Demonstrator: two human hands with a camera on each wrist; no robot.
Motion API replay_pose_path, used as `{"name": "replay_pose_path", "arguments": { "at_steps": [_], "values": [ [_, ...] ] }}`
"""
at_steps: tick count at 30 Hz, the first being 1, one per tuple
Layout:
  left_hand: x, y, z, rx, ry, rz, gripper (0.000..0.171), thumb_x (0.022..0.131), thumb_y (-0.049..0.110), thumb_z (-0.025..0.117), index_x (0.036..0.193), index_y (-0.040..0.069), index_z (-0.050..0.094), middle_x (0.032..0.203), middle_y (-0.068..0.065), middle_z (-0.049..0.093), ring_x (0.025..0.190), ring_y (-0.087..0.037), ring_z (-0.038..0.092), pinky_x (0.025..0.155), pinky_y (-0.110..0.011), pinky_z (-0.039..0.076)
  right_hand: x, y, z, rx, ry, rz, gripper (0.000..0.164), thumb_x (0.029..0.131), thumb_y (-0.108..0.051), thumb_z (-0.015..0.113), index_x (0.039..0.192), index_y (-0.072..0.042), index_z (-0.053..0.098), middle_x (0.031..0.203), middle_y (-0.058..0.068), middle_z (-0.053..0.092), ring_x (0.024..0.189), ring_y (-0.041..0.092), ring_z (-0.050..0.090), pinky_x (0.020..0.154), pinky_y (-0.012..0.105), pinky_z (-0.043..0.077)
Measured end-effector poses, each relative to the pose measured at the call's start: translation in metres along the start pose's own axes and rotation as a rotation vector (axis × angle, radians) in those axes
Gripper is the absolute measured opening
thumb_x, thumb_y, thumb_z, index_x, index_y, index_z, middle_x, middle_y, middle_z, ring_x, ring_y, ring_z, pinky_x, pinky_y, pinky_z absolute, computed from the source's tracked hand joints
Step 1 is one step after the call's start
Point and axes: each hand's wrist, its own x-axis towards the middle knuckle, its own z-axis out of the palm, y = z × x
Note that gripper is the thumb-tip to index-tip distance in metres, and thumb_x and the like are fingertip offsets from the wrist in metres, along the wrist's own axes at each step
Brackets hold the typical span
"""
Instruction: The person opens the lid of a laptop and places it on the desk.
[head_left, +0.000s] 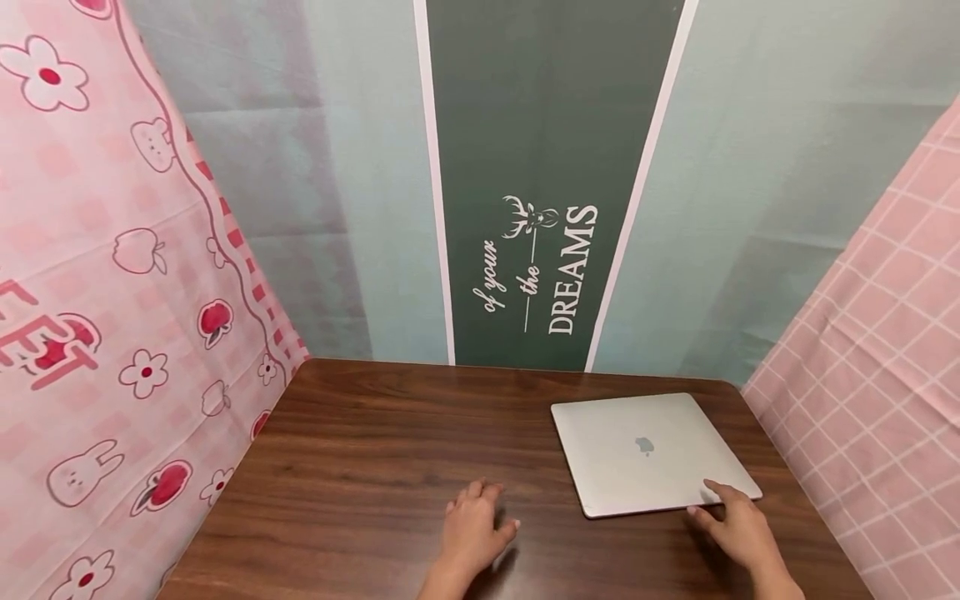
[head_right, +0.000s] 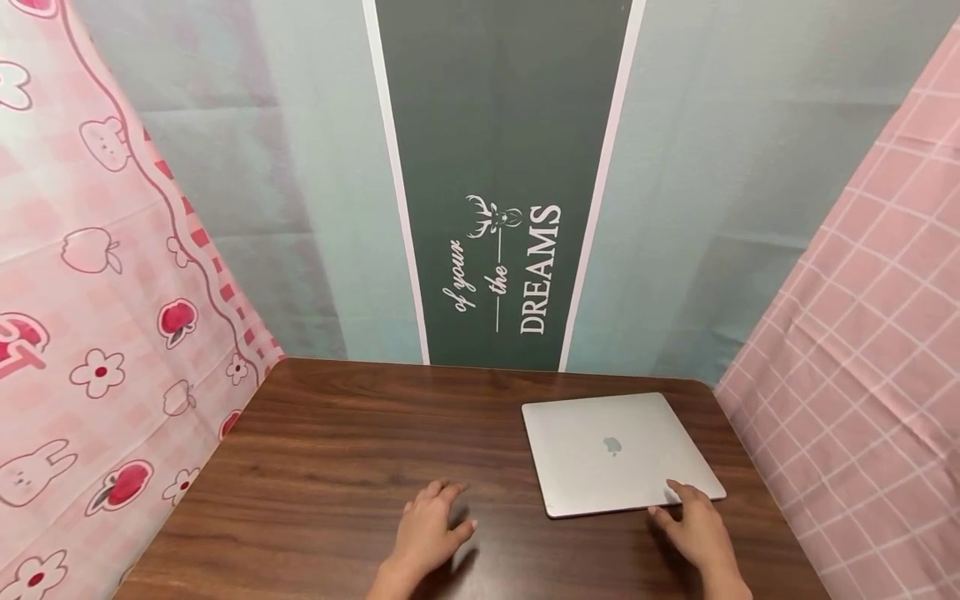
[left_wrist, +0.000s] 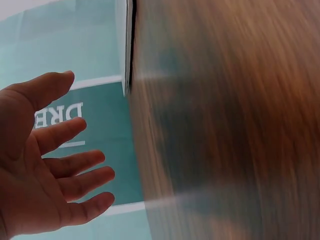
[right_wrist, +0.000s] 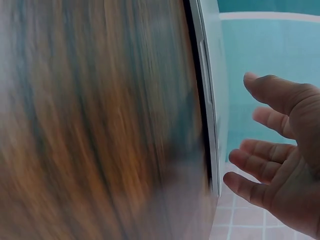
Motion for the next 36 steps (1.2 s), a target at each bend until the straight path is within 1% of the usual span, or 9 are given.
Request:
{"name": "replay_pose_path", "arguments": {
  "at_steps": [3, 6, 13, 17, 20, 25, 30, 33, 36],
  "values": [
    [0.002, 0.007, 0.007, -0.002, 0.012, 0.024, 0.048, 0.072, 0.037, 0.075, 0.111, 0.011, 0.065, 0.109, -0.01, 0.059, 0.092, -0.029, 0.057, 0.071, -0.046, 0.043, 0.002, 0.008, -0.002, -0.009, 0.038, -0.016, 0.06, 0.076, -0.025, 0.076, 0.115, 0.015, 0.053, 0.111, 0.042, 0.047, 0.103, 0.057, 0.044, 0.079, 0.061, 0.036],
    [0.002, 0.013, 0.014, 0.009, -0.001, 0.039, 0.048, 0.071, 0.036, 0.075, 0.11, 0.01, 0.065, 0.11, -0.012, 0.059, 0.093, -0.03, 0.058, 0.072, -0.046, 0.043, 0.002, 0.016, -0.003, -0.017, 0.062, -0.029, 0.06, 0.074, -0.021, 0.077, 0.113, 0.016, 0.052, 0.11, 0.043, 0.047, 0.101, 0.057, 0.044, 0.078, 0.06, 0.036],
    [0.002, 0.026, 0.025, 0.023, -0.055, 0.054, 0.051, 0.071, 0.038, 0.076, 0.113, 0.011, 0.065, 0.11, -0.012, 0.059, 0.096, -0.029, 0.057, 0.073, -0.047, 0.043, 0.007, 0.033, -0.007, -0.005, 0.044, -0.022, 0.064, 0.074, -0.019, 0.076, 0.115, 0.019, 0.047, 0.112, 0.046, 0.042, 0.101, 0.059, 0.04, 0.08, 0.063, 0.033],
    [0.003, 0.031, 0.031, -0.01, -0.075, 0.06, 0.053, 0.071, 0.038, 0.076, 0.115, 0.011, 0.064, 0.11, -0.009, 0.058, 0.096, -0.028, 0.057, 0.073, -0.049, 0.044, 0.011, 0.043, -0.006, 0.009, 0.07, -0.023, 0.064, 0.072, -0.016, 0.077, 0.114, 0.021, 0.046, 0.111, 0.047, 0.042, 0.1, 0.06, 0.041, 0.078, 0.063, 0.034],
    [0.005, 0.034, 0.035, -0.018, -0.071, 0.068, 0.053, 0.07, 0.038, 0.076, 0.115, 0.012, 0.064, 0.108, -0.007, 0.059, 0.094, -0.026, 0.057, 0.071, -0.046, 0.044, 0.014, 0.05, -0.004, 0.007, 0.088, -0.013, 0.065, 0.071, -0.015, 0.077, 0.114, 0.021, 0.046, 0.111, 0.048, 0.042, 0.099, 0.06, 0.041, 0.078, 0.063, 0.034],
    [0.009, 0.04, 0.041, 0.005, -0.057, 0.068, 0.053, 0.068, 0.04, 0.077, 0.113, 0.013, 0.065, 0.105, -0.003, 0.059, 0.091, -0.023, 0.058, 0.069, -0.04, 0.043, 0.018, 0.059, -0.003, 0.002, 0.095, 0.002, 0.066, 0.071, -0.015, 0.077, 0.116, 0.02, 0.044, 0.111, 0.048, 0.04, 0.099, 0.06, 0.04, 0.078, 0.064, 0.033],
    [0.016, 0.044, 0.046, 0.02, -0.052, 0.07, 0.053, 0.068, 0.041, 0.077, 0.113, 0.015, 0.065, 0.104, -0.003, 0.06, 0.092, -0.022, 0.058, 0.071, -0.039, 0.044, 0.023, 0.068, -0.005, 0.015, 0.133, -0.017, 0.064, 0.069, -0.012, 0.076, 0.115, 0.02, 0.045, 0.109, 0.046, 0.042, 0.098, 0.058, 0.041, 0.078, 0.064, 0.032],
    [0.019, 0.046, 0.05, 0.027, -0.07, 0.073, 0.053, 0.068, 0.041, 0.076, 0.113, 0.015, 0.064, 0.104, -0.003, 0.059, 0.093, -0.021, 0.057, 0.072, -0.039, 0.044, 0.024, 0.073, -0.006, 0.027, 0.131, -0.006, 0.064, 0.07, -0.013, 0.076, 0.116, 0.019, 0.045, 0.11, 0.045, 0.042, 0.099, 0.058, 0.041, 0.078, 0.063, 0.032],
    [0.022, 0.047, 0.054, 0.027, -0.086, 0.068, 0.054, 0.069, 0.041, 0.075, 0.114, 0.014, 0.064, 0.103, -0.004, 0.059, 0.093, -0.022, 0.058, 0.072, -0.039, 0.044, 0.025, 0.077, -0.006, 0.035, 0.109, 0.028, 0.066, 0.072, -0.016, 0.076, 0.118, 0.019, 0.043, 0.112, 0.045, 0.041, 0.1, 0.058, 0.041, 0.079, 0.063, 0.032]
  ]
}}
